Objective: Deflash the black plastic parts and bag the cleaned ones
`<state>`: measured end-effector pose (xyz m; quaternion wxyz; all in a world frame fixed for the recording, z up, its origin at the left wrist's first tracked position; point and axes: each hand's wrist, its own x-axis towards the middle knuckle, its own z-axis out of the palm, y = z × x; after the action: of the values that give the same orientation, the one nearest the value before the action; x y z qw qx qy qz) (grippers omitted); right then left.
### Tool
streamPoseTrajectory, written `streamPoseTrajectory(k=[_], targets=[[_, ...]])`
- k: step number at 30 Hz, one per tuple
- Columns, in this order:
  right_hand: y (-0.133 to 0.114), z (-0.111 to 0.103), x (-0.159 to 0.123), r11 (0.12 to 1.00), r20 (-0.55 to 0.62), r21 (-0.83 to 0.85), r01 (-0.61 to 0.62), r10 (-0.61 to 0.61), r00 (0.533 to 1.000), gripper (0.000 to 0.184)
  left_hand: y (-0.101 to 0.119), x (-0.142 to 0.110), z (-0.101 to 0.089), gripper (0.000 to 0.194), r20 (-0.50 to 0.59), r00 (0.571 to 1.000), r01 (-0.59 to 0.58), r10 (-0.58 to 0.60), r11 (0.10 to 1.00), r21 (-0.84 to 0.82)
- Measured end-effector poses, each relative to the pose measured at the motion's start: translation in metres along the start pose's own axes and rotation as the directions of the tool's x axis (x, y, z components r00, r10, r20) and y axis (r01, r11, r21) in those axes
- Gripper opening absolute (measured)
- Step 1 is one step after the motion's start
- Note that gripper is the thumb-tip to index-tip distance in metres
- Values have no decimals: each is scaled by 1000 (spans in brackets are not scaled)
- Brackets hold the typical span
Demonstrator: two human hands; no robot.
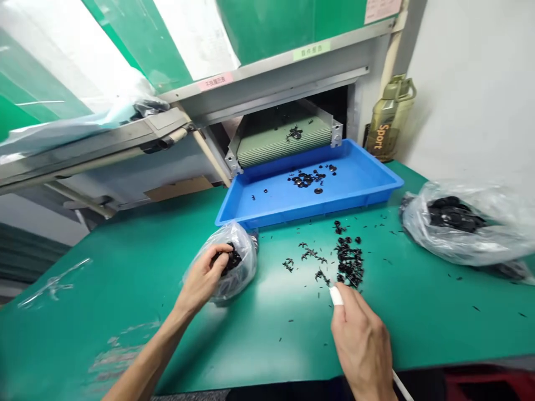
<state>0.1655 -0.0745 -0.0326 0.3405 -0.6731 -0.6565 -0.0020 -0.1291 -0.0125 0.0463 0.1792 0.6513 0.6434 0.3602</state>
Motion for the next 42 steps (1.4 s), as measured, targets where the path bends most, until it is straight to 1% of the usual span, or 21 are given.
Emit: streamPoseTrajectory(k=[2, 4, 6, 8, 9, 10, 12, 13, 14, 16, 19, 21, 22, 24, 25, 27, 28, 30, 33, 37, 42], targets=[[1, -2, -1, 999, -14, 31, -36, 36, 999, 31, -14, 8, 0, 22, 6, 987, -161, 161, 980, 118], [5, -6, -3, 996, -63, 51, -77, 80, 995, 32, -15, 10, 6, 23, -23, 959, -272, 282, 941, 200], [9, -10, -3, 991, -136, 61, -116, 124, 983, 32, -3, 6, 16, 21, -110, 920, -345, 376, 910, 232], [12, -14, -3, 987, -196, 63, -149, 158, 968, 33, 17, -1, 33, 19, -119, 878, -438, 464, 878, 194], [12, -15, -3, 985, -212, 61, -161, 170, 962, 33, 30, -4, 44, 20, -45, 861, -496, 506, 856, 144], [12, -15, -2, 984, -220, 58, -170, 179, 959, 33, 42, -7, 57, 21, 79, 833, -553, 548, 830, 73], [12, -14, -1, 982, -225, 55, -181, 189, 956, 33, 65, -8, 88, 21, 318, 740, -611, 592, 790, -48], [12, -14, 0, 981, -224, 56, -185, 193, 955, 32, 74, -7, 103, 21, 400, 693, -631, 600, 773, -67], [12, -13, 0, 980, -221, 58, -188, 196, 955, 32, 81, -5, 118, 21, 459, 665, -641, 589, 766, -54], [12, -12, 0, 978, -217, 70, -197, 208, 954, 32, 89, -1, 142, 21, 548, 642, -647, 537, 763, 10], [13, -11, -1, 975, -210, 86, -205, 219, 953, 32, 93, 2, 157, 18, 591, 654, -623, 471, 780, 68], [13, -11, -1, 975, -206, 94, -202, 217, 954, 33, 92, 1, 155, 16, 558, 677, -565, 479, 825, -22], [13, -12, -1, 976, -203, 95, -197, 212, 956, 33, 91, -1, 152, 15, 538, 701, -495, 469, 862, -107], [13, -13, -2, 978, -187, 94, -187, 202, 961, 33, 90, -5, 142, 14, 538, 749, -240, 386, 916, -323], [12, -14, -2, 979, -170, 90, -183, 197, 966, 33, 88, -7, 138, 15, 567, 757, -70, 324, 904, -423], [12, -17, -3, 982, -124, 74, -174, 182, 975, 33, 84, -9, 130, 20, 650, 729, 253, 215, 797, -548], [11, -18, -3, 984, -97, 63, -169, 174, 980, 33, 82, -10, 127, 24, 684, 706, 370, 183, 729, -576], [8, -22, -5, 988, -45, 41, -150, 152, 987, 33, 76, -10, 124, 29, 732, 667, 510, 139, 630, -585], [1, -26, -7, 996, 10, 22, -88, 88, 996, 33, 68, -8, 125, 29, 759, 641, 575, 112, 585, -572], [-13, -29, -8, 999, 61, -12, 44, -43, 997, 34, 64, -7, 127, 26, 758, 638, 562, 139, 589, -581], [-23, -29, -5, 991, 105, -74, 109, -101, 989, 34, 67, -7, 128, 32, 765, 623, 623, 164, 487, -612]])
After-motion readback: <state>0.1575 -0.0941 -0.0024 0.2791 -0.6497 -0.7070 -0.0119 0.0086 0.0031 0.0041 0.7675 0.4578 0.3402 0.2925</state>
